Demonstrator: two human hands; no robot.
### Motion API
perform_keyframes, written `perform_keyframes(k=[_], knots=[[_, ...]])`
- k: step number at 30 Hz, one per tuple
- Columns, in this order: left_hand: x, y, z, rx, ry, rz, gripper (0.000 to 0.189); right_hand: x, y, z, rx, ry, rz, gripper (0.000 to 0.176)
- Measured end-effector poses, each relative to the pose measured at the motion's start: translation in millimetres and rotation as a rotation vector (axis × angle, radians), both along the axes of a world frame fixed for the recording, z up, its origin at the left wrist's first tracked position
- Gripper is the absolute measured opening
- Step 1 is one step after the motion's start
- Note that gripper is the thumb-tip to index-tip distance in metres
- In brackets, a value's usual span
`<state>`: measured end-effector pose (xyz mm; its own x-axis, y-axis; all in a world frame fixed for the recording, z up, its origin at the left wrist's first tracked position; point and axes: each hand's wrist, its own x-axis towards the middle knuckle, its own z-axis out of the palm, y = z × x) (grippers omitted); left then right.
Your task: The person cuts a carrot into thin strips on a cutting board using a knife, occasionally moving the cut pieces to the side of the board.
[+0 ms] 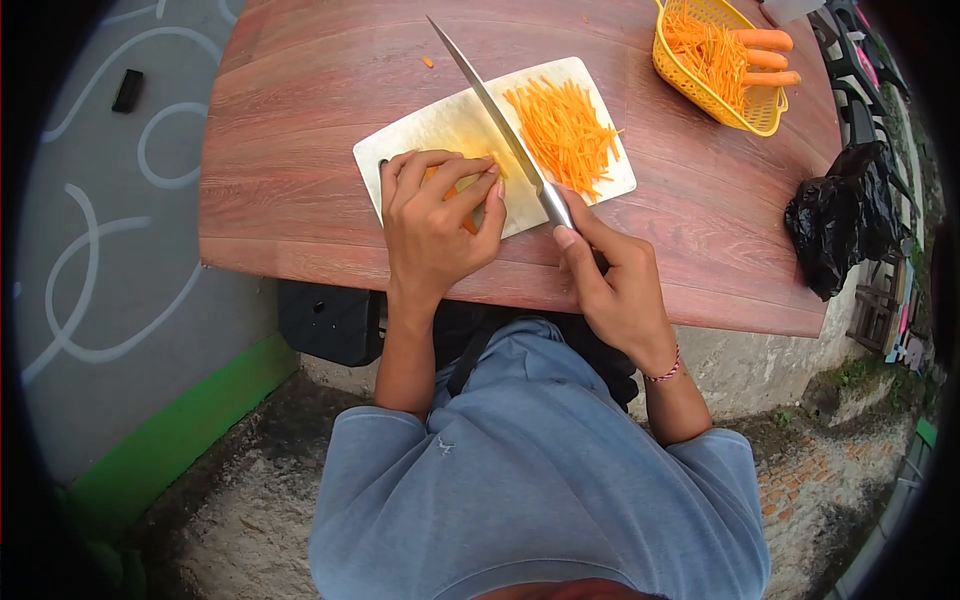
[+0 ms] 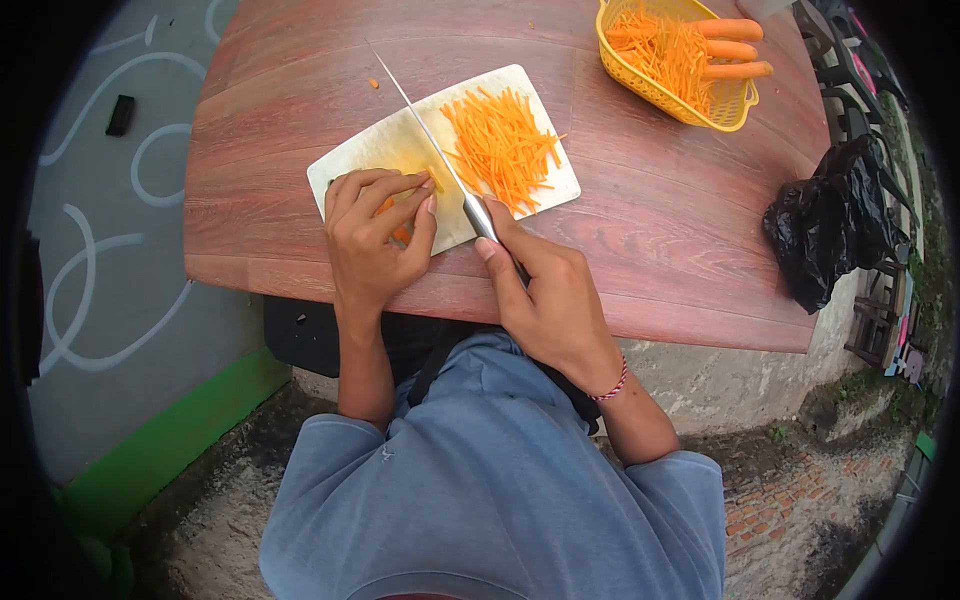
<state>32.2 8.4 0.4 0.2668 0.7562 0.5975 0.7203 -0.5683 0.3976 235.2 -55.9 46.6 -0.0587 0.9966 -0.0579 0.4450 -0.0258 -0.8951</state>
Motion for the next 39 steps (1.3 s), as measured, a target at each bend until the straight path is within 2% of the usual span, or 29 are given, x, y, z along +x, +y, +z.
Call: perform_keyframes(k=[6, 13, 22, 28, 36, 39], knots=[[-0.1, -0.7, 0.8, 0.002, -0.008, 0.005, 0.017, -6.1, -5.5, 2.8, -0.116, 0.051, 0.03, 0.043], [0.0, -0.1, 1.1, 0.0, -0.002, -0.004, 0.016, -7.7, -9.9, -0.5, -0.101, 0.04, 0.031, 0.042], [0.3, 0.6, 1.9, 0.002, -0.014, -0.012, 0.011, -12.7, -16.7, 3.0, -0.037, -0.042, 0.046, 0.043], [-0.2, 0.9, 1.3, 0.001, 0.002, -0.023, 0.01, -28.1, 5.0, 3.9, 0.118, -0.122, 0.03, 0.041], [-0.7, 0.7, -4.7, -0.004, -0.008, -0.011, 0.013, -8.2, 18.2, -1.7, -0.164, 0.023, -0.003, 0.04], [-0.4, -0.6, -2.5, -0.009, 0.0, -0.012, 0.016, 0.6, 11.6, -5.7, -0.106, 0.039, -0.072, 0.042]])
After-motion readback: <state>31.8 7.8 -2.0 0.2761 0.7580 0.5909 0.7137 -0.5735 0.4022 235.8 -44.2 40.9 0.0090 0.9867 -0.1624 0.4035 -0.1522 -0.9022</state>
